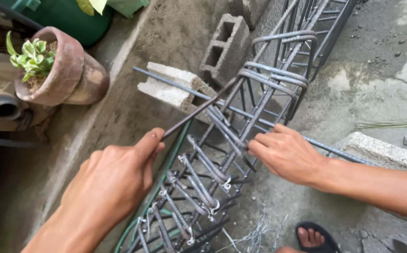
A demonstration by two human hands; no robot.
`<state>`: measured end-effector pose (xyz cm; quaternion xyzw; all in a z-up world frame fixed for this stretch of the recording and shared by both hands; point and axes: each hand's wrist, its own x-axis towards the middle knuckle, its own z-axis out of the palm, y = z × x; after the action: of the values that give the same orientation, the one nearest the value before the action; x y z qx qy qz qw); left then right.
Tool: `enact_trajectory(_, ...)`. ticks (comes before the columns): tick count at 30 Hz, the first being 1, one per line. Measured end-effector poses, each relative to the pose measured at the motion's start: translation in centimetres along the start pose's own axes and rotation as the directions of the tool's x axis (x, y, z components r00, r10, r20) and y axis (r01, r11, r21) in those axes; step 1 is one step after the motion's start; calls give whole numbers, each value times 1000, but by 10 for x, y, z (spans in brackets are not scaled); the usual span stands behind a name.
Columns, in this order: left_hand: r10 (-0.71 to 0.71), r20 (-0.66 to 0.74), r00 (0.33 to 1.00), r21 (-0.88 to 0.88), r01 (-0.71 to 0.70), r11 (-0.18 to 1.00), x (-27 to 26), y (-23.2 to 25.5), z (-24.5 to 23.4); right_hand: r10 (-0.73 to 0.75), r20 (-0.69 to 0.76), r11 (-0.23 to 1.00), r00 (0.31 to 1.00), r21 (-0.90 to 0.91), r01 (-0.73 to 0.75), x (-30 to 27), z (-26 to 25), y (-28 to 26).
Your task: Tying steel rebar together with wire using a manual twisting tool
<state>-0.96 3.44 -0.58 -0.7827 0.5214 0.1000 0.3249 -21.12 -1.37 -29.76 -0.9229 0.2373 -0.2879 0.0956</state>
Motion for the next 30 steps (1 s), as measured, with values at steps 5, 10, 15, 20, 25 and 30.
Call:
enact_trajectory(5, 226, -326, 918, -176, -294, 940, -2, -6, 17, -10, -5, 1000, 1000, 29, 10, 1, -7, -2)
enact_trajectory(10, 19, 209, 978, 138, -48, 989, -11, 12, -13, -5, 4, 1000, 1000, 28, 5, 3, -7, -2)
enact_trajectory(15, 406, -554, 727, -58, -520, 852, -7, -7, 27, 3, -3, 1000, 1000, 14, -3, 3, -9, 0)
enact_trajectory(20, 102, 102, 990, 159, -117, 980, -13, 13, 4, 8, -3, 1000, 1000, 10, -8, 3, -8, -1)
enact_trajectory(25, 380, -466, 799, 19, -420, 907, -16, 0, 26, 13, -29, 999, 999, 52, -12, -4, -3, -2)
enact_trajectory(30, 54, 189, 981, 347, -118, 930, -18, 31, -26, 21, -13, 1000, 1000, -16, -21, 5, -8, 0)
